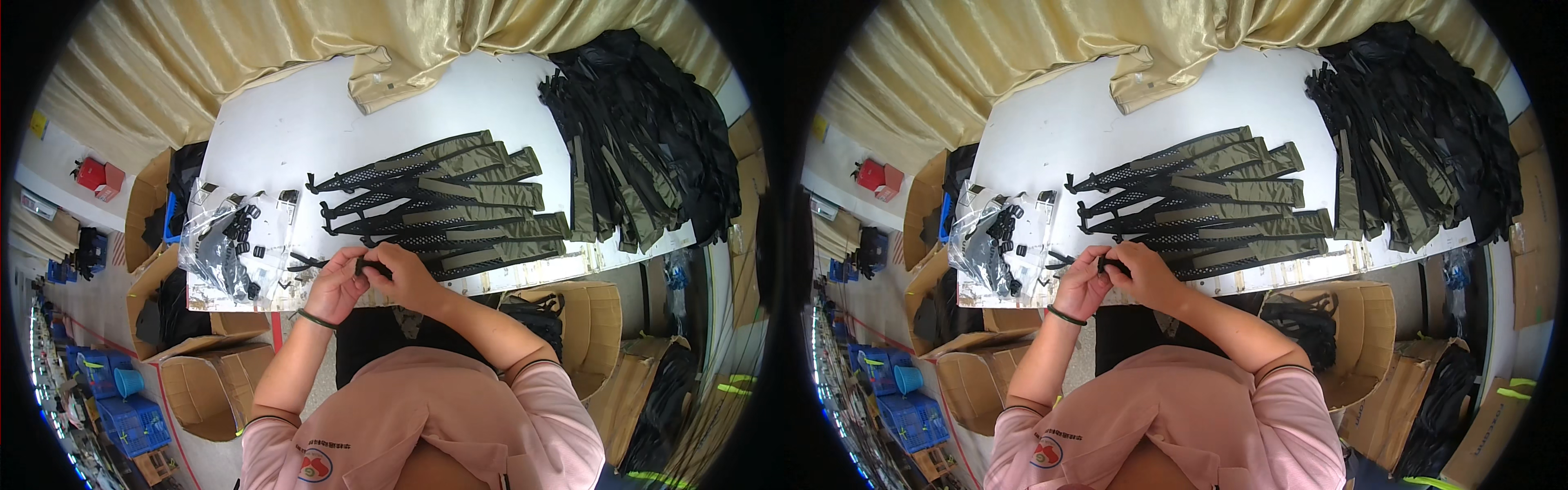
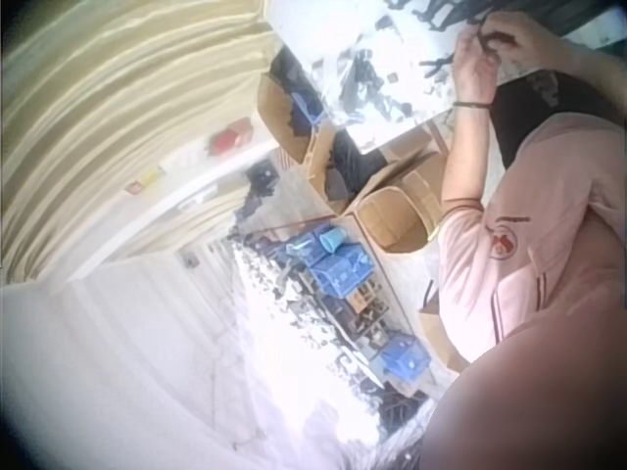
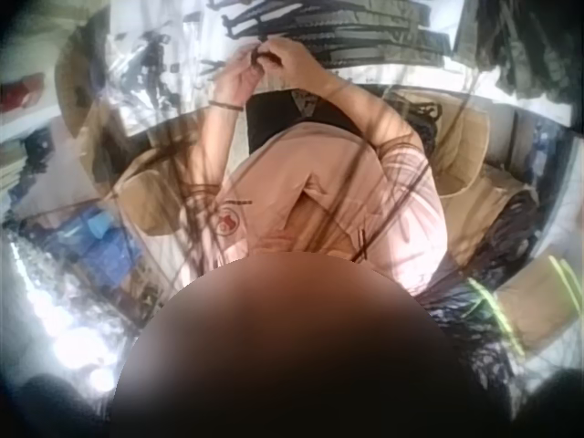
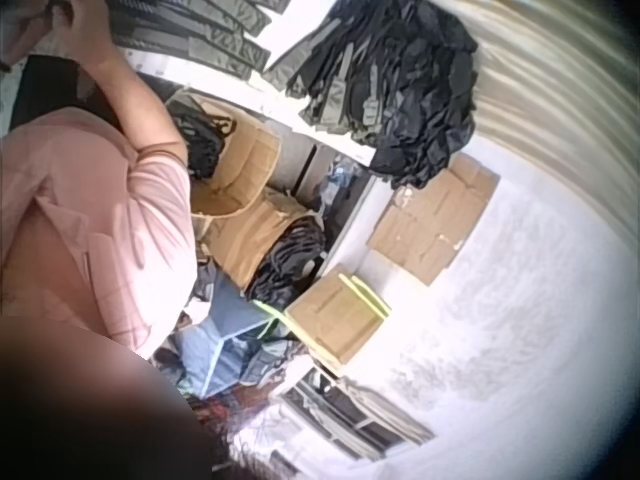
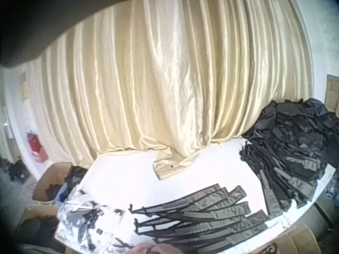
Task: Organizing and sorting various fabric straps or webbing on a production table.
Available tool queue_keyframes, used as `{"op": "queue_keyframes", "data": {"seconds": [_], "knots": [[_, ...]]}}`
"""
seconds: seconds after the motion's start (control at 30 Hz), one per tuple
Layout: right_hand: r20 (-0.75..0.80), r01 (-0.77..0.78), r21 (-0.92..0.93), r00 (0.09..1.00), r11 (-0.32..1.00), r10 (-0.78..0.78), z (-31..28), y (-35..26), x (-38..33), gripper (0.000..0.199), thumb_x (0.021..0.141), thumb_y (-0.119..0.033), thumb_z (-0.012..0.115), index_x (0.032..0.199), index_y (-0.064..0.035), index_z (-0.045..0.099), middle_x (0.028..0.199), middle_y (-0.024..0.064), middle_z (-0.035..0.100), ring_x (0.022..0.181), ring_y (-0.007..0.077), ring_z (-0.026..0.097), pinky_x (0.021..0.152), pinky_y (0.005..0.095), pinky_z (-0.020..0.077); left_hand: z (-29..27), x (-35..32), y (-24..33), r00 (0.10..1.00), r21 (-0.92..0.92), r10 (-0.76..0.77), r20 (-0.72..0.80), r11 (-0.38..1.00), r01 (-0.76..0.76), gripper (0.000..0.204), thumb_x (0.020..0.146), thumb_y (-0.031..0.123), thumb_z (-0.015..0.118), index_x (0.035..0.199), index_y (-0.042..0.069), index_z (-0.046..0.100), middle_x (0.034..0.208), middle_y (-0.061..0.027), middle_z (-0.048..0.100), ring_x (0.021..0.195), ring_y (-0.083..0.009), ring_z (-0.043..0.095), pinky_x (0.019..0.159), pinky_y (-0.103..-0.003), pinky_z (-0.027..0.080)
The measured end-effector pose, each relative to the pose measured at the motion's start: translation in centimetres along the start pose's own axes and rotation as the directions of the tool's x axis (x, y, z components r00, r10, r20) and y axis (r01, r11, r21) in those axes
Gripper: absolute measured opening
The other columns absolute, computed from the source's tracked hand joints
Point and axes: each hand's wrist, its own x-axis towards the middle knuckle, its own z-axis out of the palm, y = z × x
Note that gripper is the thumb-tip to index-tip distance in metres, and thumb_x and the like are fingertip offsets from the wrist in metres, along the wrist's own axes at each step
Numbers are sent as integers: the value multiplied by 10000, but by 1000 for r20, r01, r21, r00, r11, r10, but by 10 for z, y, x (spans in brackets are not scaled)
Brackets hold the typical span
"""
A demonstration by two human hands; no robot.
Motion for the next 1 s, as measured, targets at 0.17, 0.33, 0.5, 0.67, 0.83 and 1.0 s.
{"op": "queue_keyframes", "data": {"seconds": [0.17, 0.33, 0.5, 0.67, 0.83, 1.0], "knots": [[238, -360, 272, 924, 892, 300, -11, -1, 6, 146, 823, -52, 658, 932, 12, 586, 789, 47, 617, 705, 125, 590, 632, 260, 465, -2, 0, 2, 999, 83, 15, -32, 996, -12, 225, 929, 126, 549, 1136, 38, 542, 1033, -63, 619, 833, -112, 576, 692, -230, 440], [252, -432, 574, 902, 696, 351, -12, -2, 8, 143, 844, -13, 625, 985, 2, 608, 791, 39, 615, 709, 97, 580, 635, 230, 458, -2, 2, 6, 999, 165, 30, -30, 986, -25, 209, 919, 99, 551, 1119, 38, 550, 1016, -53, 618, 811, -109, 575, 647, -222, 433], [211, -276, 342, 954, 898, 213, -22, -12, 17, 155, 780, -8, 667, 927, -43, 636, 758, 51, 616, 708, 132, 595, 646, 268, 460, 9, 2, 14, 997, 269, 50, -66, 963, -30, 283, 887, 44, 550, 1168, 44, 524, 1006, -58, 616, 815, -111, 577, 645, -218, 440], [51, 154, -65, 987, 986, -151, -20, -1, 17, 183, 723, -19, 698, 885, -94, 658, 731, 62, 601, 712, 207, 583, 759, 345, 432, 23, 5, 16, 995, 21, 9, -100, 1000, -7, 243, 904, 47, 534, 1146, 46, 521, 986, -69, 619, 792, -111, 580, 659, -229, 463], [-75, 234, -253, 963, 939, -260, -21, -9, 14, 174, 732, -2, 688, 879, -90, 659, 742, 44, 609, 720, 206, 574, 759, 327, 421, 16, 6, 5, 989, 76, 51, -137, 996, -41, 61, 926, 83, 545, 980, 55, 536, 833, -54, 624, 667, -107, 584, 633, -231, 489], [67, -206, 337, 979, 919, 195, -23, -10, 9, 177, 737, 43, 674, 881, -52, 636, 802, 14, 599, 700, 101, 546, 647, 238, 436, 24, 12, -3, 942, 414, 255, -220, 898, -147, 83, 914, 46, 570, 857, 60, 511, 761, -26, 604, 609, -84, 572, 564, -237, 501]]}}
